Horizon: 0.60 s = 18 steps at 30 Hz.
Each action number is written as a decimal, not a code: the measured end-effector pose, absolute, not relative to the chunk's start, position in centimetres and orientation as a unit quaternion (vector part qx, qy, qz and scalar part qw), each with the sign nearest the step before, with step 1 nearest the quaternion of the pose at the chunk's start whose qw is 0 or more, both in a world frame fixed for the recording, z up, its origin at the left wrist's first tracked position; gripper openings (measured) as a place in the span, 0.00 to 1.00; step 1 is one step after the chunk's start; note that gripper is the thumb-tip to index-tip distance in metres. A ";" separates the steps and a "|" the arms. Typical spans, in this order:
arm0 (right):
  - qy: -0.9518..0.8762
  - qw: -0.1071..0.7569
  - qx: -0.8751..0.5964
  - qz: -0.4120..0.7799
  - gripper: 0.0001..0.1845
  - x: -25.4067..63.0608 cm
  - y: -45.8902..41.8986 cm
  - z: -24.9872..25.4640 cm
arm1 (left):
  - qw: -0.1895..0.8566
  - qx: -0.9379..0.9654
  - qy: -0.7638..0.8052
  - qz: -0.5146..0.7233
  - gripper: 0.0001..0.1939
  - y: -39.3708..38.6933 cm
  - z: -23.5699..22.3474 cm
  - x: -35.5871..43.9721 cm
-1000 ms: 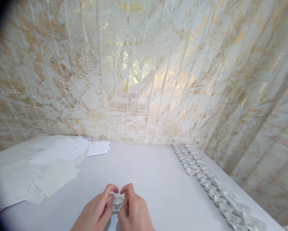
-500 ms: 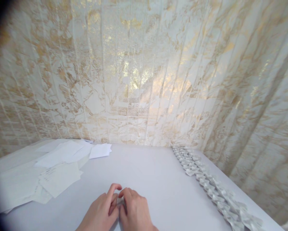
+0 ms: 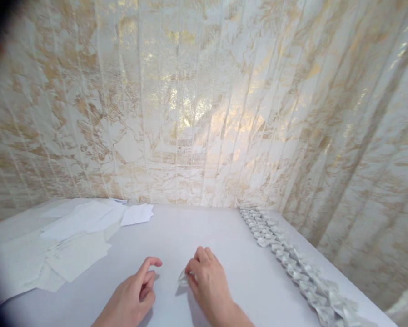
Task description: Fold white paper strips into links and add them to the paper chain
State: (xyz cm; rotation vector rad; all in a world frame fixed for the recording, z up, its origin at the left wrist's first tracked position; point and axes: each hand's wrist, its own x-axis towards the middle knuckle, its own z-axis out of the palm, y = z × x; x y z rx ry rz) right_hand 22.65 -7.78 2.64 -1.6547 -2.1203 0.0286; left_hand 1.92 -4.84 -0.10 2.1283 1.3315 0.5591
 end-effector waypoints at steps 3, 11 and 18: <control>-0.767 0.198 -0.609 -0.038 0.08 28.3 -7.9 4.2 | 0.272 0.803 0.492 0.201 0.23 -5.0 -0.1 1.9; -0.715 0.137 -0.661 -0.181 0.07 43.8 -8.2 3.4 | 0.241 0.822 0.480 0.189 0.17 -5.1 -0.5 2.1; -0.674 0.106 -0.693 -0.235 0.08 46.6 -6.6 0.6 | 0.227 0.825 0.481 0.192 0.16 -5.0 -1.1 1.9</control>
